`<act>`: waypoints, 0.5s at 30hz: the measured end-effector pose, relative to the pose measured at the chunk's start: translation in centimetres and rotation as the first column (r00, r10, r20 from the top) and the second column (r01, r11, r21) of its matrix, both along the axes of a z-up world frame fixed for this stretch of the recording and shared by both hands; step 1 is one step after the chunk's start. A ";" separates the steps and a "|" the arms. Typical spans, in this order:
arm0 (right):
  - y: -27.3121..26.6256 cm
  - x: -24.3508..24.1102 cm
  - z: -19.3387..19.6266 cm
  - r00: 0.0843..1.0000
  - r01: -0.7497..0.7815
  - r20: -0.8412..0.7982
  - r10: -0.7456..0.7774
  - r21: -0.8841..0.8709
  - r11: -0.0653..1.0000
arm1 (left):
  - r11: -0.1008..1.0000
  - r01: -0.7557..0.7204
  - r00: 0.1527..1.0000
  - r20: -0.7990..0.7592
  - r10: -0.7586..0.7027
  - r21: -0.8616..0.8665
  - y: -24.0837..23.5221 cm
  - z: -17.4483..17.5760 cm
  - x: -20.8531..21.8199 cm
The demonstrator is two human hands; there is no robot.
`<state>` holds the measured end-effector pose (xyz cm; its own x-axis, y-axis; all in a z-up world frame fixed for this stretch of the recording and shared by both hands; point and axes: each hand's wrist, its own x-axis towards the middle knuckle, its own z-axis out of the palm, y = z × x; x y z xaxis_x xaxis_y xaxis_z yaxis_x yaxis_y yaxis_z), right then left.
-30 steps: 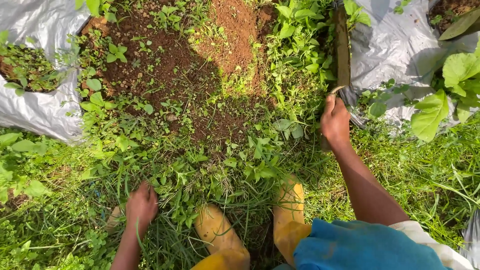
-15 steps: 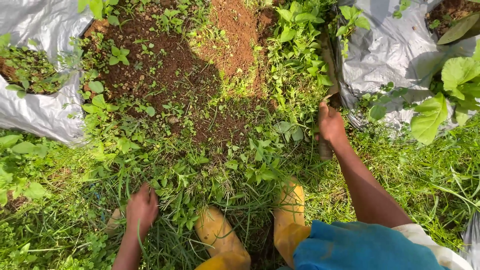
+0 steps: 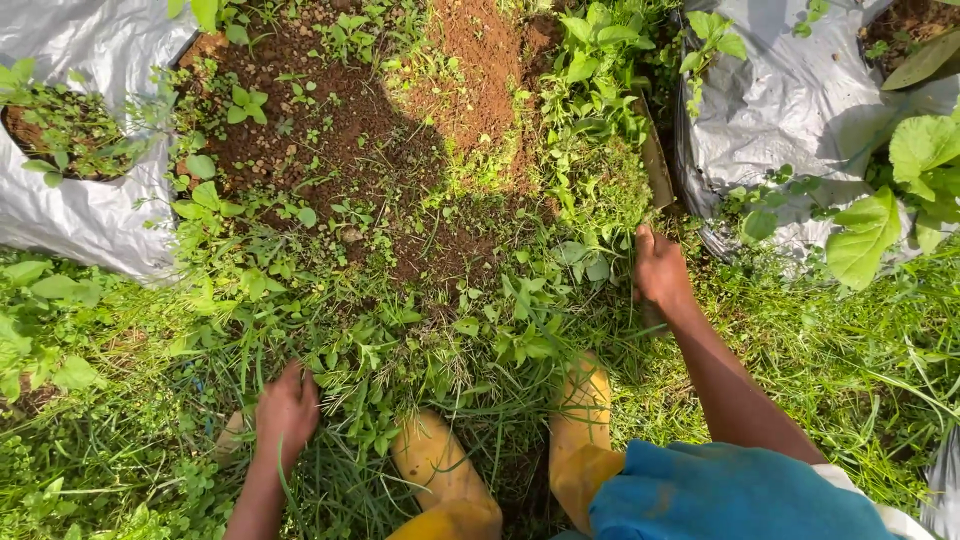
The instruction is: Using a hand trowel to remove weeds and grass from an agricultural field between rows of plastic mulch.
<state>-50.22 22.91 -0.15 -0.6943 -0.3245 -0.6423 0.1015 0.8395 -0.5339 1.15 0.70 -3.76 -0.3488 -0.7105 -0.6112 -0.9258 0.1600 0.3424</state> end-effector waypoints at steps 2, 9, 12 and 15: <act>0.6 0.9 2.3 0.999 -0.024 -0.049 0.021 -0.056 0.998 | 1.000 0.009 1.000 -0.007 -0.009 -0.004 -0.1 -0.4 0.2; 4.2 3.6 2.4 0.937 -0.118 -0.333 0.104 -0.023 0.993 | 1.000 0.006 1.000 0.010 -0.006 -0.012 -0.1 0.0 -0.1; 3.6 4.9 4.4 0.995 -0.046 -0.080 0.059 0.157 0.987 | 1.000 -0.008 1.000 0.013 0.008 -0.005 0.0 -0.2 0.1; 5.1 5.1 5.2 0.971 -0.051 -0.236 0.032 -0.076 0.996 | 1.000 -0.022 0.999 -0.050 0.021 -0.011 0.1 0.1 0.1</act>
